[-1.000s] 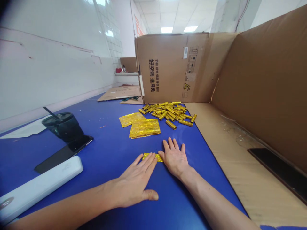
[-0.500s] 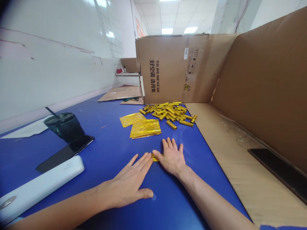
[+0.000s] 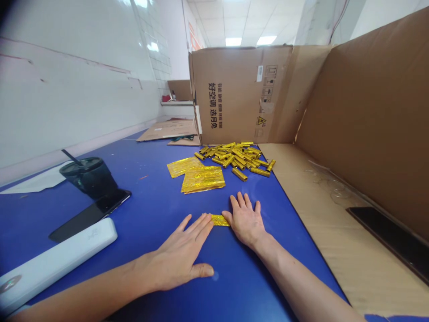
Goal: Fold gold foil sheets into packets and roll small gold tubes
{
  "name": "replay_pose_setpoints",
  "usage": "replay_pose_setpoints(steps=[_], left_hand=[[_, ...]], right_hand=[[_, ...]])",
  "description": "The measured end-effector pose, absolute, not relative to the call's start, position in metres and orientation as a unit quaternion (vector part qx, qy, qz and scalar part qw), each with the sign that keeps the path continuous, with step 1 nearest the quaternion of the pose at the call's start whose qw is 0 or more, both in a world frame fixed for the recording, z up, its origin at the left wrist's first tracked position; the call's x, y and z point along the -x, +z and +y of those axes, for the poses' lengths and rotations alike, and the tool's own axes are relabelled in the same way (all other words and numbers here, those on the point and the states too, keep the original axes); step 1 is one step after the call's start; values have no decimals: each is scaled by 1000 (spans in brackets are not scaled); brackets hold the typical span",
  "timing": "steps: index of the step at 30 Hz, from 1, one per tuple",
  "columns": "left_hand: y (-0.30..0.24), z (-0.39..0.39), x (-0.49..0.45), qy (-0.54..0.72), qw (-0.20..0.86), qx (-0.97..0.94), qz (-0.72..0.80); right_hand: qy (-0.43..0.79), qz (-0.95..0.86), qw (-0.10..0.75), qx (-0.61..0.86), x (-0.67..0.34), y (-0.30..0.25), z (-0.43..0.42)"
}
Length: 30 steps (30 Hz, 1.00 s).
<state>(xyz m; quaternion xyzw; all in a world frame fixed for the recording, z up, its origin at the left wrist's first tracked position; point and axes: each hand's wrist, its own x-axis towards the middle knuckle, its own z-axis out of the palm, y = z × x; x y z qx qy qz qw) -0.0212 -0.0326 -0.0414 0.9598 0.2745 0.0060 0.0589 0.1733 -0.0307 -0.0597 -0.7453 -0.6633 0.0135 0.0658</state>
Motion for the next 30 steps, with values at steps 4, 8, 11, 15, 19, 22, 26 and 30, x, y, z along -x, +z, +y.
replay_pose_setpoints(steps=[4, 8, 11, 15, 19, 22, 26, 30], left_hand=[[-32, -31, 10, 24, -1, -960, 279], [-29, -19, -3, 59, -47, -957, 282], [-34, -7, -4, 82, -55, -959, 264], [-43, 1, 1, 88, -54, -965, 240], [-46, 2, 3, 99, -45, -964, 242], [-45, 1, 3, 108, -39, -962, 247], [-45, 2, 2, 114, -30, -960, 253], [-45, 3, 2, 121, -15, -958, 258]], right_hand=[[16, -664, 66, 745, -172, -58, -30], [11, -665, 72, 743, -172, -58, -30], [8, -668, 83, 740, -172, -59, -31], [22, -676, 126, 726, -178, -59, -31], [57, -701, 229, 673, -189, -50, -33], [73, -748, 263, 605, -190, -37, -38], [83, -806, 192, 554, -180, -28, -46], [57, -808, 159, 565, -174, -31, -49]])
